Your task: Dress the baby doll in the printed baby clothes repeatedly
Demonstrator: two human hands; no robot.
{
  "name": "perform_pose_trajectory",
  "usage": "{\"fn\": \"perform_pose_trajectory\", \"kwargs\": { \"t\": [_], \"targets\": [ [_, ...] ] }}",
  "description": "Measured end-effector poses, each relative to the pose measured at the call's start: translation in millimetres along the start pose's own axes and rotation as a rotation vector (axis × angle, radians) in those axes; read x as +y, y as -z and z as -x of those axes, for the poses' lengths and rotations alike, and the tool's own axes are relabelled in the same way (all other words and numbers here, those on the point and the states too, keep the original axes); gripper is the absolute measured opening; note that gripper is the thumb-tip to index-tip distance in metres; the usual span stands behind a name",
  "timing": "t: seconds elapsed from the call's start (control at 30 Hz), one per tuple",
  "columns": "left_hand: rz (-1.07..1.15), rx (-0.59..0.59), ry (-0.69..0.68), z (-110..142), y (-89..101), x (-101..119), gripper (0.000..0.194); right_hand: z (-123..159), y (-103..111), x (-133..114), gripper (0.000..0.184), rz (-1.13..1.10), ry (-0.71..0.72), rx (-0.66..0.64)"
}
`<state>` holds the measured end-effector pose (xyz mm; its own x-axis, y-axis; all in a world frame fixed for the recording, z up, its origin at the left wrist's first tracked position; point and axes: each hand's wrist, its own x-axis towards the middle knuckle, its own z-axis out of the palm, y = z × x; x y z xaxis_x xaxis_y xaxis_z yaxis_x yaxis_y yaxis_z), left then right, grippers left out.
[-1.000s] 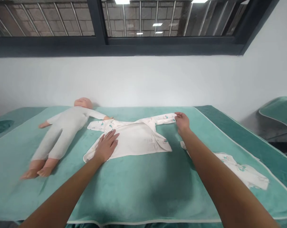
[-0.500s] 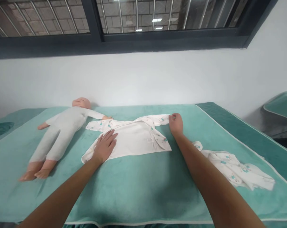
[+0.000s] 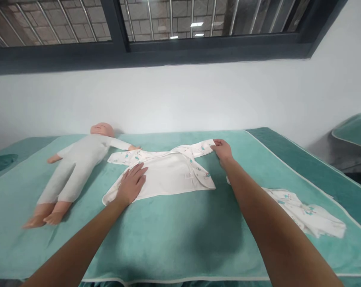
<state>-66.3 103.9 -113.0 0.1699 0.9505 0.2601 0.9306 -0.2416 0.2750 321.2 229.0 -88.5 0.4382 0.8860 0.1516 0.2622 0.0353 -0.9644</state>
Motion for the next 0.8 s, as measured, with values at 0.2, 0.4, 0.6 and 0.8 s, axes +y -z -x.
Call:
{"fn": "perform_pose_trajectory", "kwargs": {
  "t": [0.2, 0.4, 0.6, 0.8],
  "targets": [
    [-0.011, 0.007, 0.0, 0, 0.1, 0, 0.043, -7, 3, 6, 0.032, -0.125, 0.075, 0.124],
    [-0.016, 0.016, -0.002, -1, -1.4, -1, 0.042, 5, -5, 3, 0.044, 0.09, 0.189, 0.196],
    [-0.01, 0.007, -0.001, -1, -2.6, -2, 0.043, 38, -48, -6, 0.032, 0.439, 0.421, -0.264],
    [-0.002, 0.01, -0.004, -1, -1.3, -2, 0.043, 34, -43, 4, 0.032, 0.681, 0.409, -0.374]
  ]
}}
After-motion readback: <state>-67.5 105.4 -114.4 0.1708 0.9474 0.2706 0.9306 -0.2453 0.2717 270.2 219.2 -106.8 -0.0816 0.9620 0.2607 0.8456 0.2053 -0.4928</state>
